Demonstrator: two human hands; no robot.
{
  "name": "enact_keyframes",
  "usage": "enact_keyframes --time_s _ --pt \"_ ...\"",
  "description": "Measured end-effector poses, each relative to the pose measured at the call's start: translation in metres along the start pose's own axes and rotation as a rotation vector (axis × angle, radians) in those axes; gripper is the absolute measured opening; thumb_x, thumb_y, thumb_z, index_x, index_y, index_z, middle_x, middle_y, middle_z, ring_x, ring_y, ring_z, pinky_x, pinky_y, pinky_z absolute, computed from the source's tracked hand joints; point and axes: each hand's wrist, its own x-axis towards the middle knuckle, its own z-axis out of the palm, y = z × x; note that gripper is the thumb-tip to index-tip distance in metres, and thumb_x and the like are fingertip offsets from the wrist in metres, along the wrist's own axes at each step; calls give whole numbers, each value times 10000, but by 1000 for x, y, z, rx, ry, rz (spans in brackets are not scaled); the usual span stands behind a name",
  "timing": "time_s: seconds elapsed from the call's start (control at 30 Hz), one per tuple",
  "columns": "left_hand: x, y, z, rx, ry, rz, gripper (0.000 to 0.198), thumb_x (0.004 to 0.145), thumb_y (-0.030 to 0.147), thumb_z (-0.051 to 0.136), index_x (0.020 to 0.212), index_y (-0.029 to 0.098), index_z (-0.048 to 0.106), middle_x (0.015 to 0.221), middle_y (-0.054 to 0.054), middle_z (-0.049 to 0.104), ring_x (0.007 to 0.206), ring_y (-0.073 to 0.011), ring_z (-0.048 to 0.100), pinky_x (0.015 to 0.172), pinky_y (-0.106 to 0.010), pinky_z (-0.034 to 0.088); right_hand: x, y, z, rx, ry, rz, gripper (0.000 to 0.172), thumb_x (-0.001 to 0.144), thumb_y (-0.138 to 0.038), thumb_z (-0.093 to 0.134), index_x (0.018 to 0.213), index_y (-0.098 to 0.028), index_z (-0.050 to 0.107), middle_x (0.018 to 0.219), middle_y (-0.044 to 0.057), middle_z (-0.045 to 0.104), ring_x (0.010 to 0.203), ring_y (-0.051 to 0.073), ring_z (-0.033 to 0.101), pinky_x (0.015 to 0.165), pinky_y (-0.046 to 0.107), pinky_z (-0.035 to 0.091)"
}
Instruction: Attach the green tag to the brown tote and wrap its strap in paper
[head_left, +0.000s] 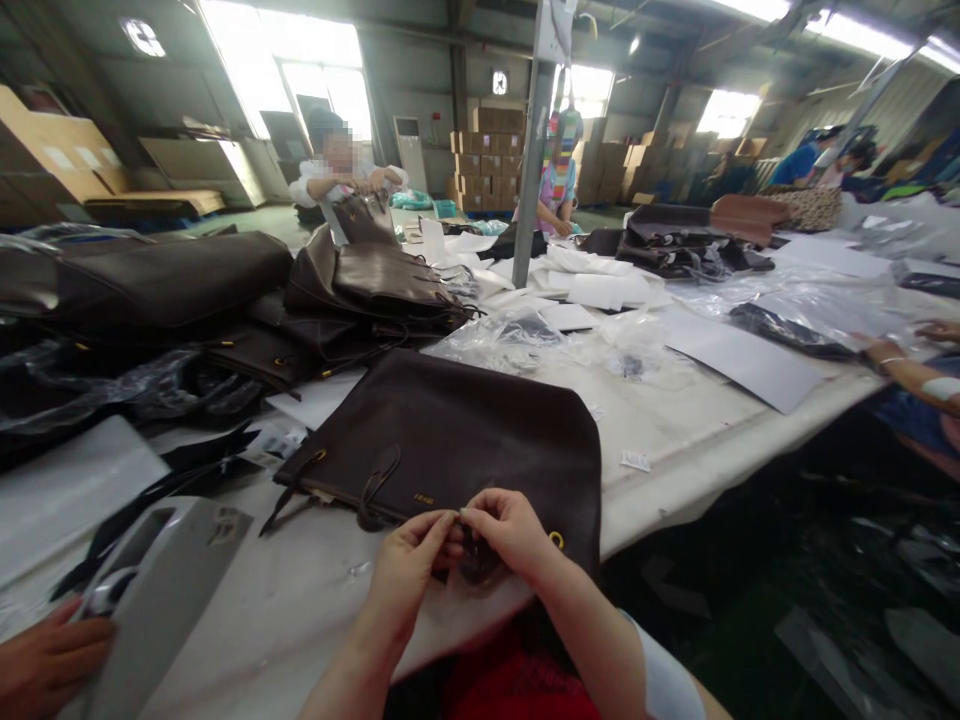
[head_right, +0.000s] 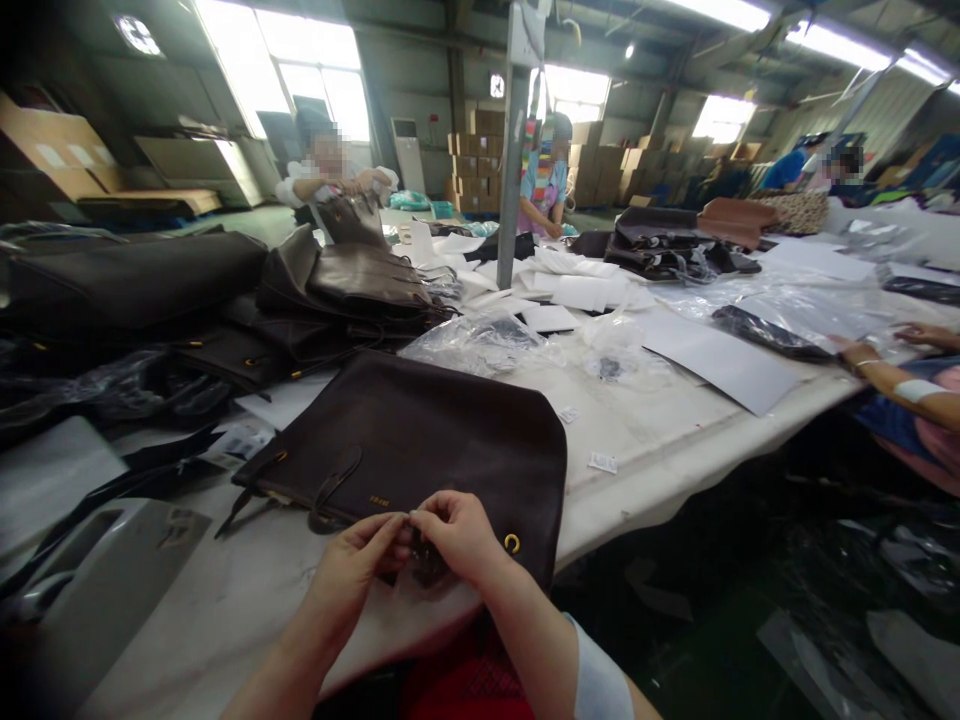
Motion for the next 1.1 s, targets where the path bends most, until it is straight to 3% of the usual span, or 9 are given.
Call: enact_keyframes --time_s 0.2,1.1 --pt "0 2 -3 -26 -39 -35 487 598 532 778 836 113 707 683 -45 665 516 -95 566 504 -205 482 2 4 -1 -30 -19 -4 203 732 -313 622 690 -115 628 576 -13 559 534 61 450 509 186 343" --pt "6 -7 -5 98 -57 10 510 613 597 723 791 124 655 639 -36 649 515 -122 586 491 -215 484 -2 0 3 -168 37 -18 176 727 -283 602 675 -117 634 619 7 590 568 78 465 538 198 359"
